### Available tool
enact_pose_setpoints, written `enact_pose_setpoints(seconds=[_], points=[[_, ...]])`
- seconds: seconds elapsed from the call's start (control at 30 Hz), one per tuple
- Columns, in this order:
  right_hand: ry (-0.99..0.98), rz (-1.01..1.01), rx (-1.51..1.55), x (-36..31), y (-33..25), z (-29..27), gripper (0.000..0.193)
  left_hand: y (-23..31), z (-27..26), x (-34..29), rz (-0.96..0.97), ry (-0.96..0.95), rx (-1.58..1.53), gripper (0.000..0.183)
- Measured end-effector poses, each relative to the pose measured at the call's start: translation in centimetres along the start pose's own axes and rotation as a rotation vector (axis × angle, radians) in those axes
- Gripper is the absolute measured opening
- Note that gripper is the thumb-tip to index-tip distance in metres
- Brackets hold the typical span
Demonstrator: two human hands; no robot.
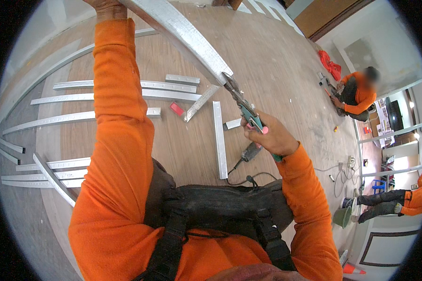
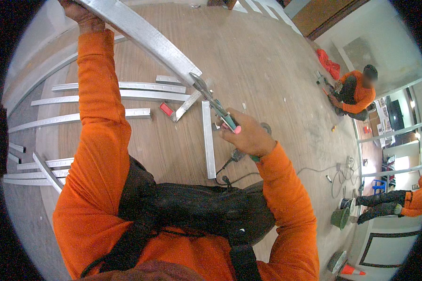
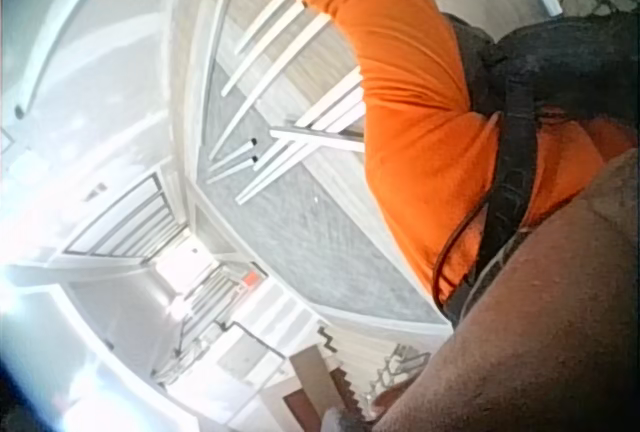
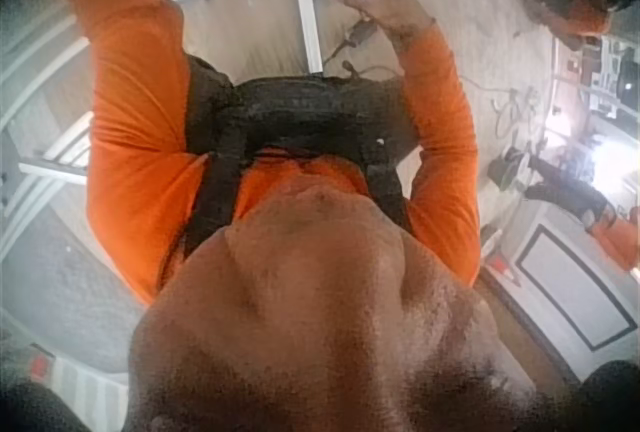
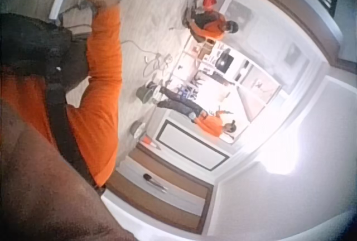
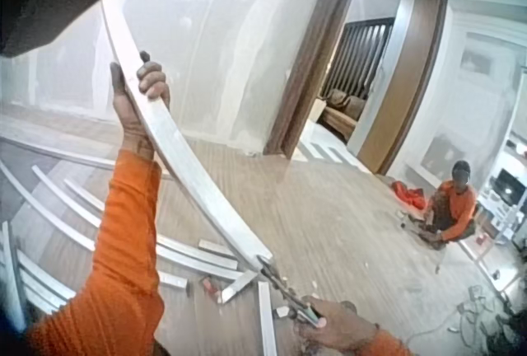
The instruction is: The person measures and marks a metal profile with a ruler and marker, then uses an angle grinder to cut the profile, creating sparks. After cutting, the person uses tin snips to trim and shape the edges of the metal piece.
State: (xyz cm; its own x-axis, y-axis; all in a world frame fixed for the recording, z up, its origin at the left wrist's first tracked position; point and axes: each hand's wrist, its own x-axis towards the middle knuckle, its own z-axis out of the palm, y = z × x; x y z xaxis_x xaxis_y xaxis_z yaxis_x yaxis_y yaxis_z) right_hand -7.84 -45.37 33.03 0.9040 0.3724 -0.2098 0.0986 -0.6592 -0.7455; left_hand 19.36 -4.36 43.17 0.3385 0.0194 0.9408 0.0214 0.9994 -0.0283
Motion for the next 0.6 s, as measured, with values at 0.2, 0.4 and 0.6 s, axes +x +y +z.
enact_pose_setpoints(seconds=[0.2, 0.4, 0.6], points=[[0.059, 0.0, -0.157, 0.1, -0.2, 0.3, 0.024, -0.6, 1.1, 0.5, -0.045, -0.054, 0.107, 0.06], [0.026, 0.077, -0.348, 1.7, 1.8, 1.6, 0.023, -7.5, 6.1, 2.4, -0.163, -0.095, 0.506, 0.062], [-0.122, 0.247, -0.317, 3.6, 1.3, 1.2, 0.02, -16.4, 13.1, -0.3, -0.511, -0.111, 0.821, 0.061]])
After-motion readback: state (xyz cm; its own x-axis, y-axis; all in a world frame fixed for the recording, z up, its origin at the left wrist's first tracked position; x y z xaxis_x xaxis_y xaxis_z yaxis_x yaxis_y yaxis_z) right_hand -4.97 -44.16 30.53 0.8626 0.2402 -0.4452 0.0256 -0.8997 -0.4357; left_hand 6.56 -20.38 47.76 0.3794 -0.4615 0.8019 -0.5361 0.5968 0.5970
